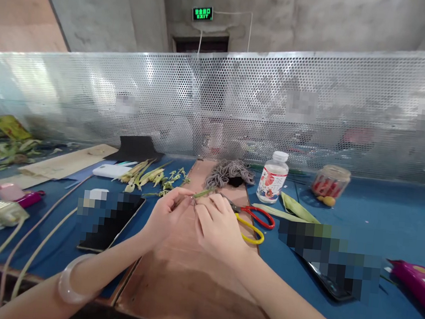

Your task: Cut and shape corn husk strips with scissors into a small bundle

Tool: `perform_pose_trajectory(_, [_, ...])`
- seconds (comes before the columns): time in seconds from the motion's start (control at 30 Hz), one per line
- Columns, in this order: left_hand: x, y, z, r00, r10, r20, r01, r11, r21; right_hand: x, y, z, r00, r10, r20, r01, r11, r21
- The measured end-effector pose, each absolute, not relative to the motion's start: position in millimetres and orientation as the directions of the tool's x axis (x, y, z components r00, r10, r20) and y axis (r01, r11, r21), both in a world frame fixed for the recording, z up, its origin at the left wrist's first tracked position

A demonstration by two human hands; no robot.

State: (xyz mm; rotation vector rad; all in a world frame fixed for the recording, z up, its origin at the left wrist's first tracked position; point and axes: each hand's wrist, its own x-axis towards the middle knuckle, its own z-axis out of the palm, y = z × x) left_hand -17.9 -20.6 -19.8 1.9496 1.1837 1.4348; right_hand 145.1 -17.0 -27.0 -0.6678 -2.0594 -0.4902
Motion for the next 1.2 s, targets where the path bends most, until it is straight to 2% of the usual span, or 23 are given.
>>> perform_pose_trajectory(0.13, [-19.7, -19.5, -22.3, 0.132, 0.805, 0.579, 0.501, -0.558, 0.661, 150.4, -12.1, -28.3, -0.575, 0.197, 0.794, 0.606, 0.755, 0.251])
perform_pose_trajectory(0.23, [-20.7, -18.5, -22.9, 0.157, 0.797, 0.584, 0.542, -0.564, 0.623, 152.5, -7.0, -29.7, -0.64, 0.192, 0.744, 0.529, 0.812, 0.246])
perform_pose_trajectory(0.3, [-21.6, -17.4, -22.9, 0.175, 0.794, 0.582, 0.539, -0.572, 0.618, 152.4, -5.5, -29.6, -0.612, 0.252, 0.749, 0.509, 0.851, 0.129])
perform_pose_trajectory(0.43, [-23.8, -15.1, -22.5, 0.235, 0.801, 0.551, 0.571, -0.573, 0.588, 152.5, -6.4, -24.8, -0.473, 0.46, 0.752, 0.456, 0.858, -0.237])
perform_pose_trajectory(0.53, [-25.0, -14.7, -21.9, 0.292, 0.781, 0.552, 0.619, -0.594, 0.514, 155.2, -5.8, -19.6, -0.405, 0.627, 0.666, 0.414, 0.775, -0.477])
perform_pose_trajectory(0.63, [-25.4, -15.5, -21.6, 0.341, 0.761, 0.552, 0.628, -0.621, 0.469, 158.5, -2.6, -16.8, -0.401, 0.73, 0.554, 0.359, 0.681, -0.638])
perform_pose_trajectory(0.83, [-25.3, -14.8, -23.9, 0.359, 0.771, 0.526, 0.647, -0.611, 0.456, 160.4, 2.1, -14.2, -0.392, 0.83, 0.396, 0.295, 0.521, -0.801])
perform_pose_trajectory(1.03, [-25.3, -12.0, -24.4, 0.375, 0.77, 0.515, 0.61, -0.624, 0.488, 160.5, 3.4, -13.0, -0.382, 0.876, 0.296, 0.255, 0.408, -0.877])
perform_pose_trajectory(1.2, [-22.0, -15.3, -17.4, 0.372, 0.784, 0.496, 0.58, -0.614, 0.536, 161.0, 7.7, -17.6, -0.356, 0.896, 0.265, 0.178, 0.343, -0.922])
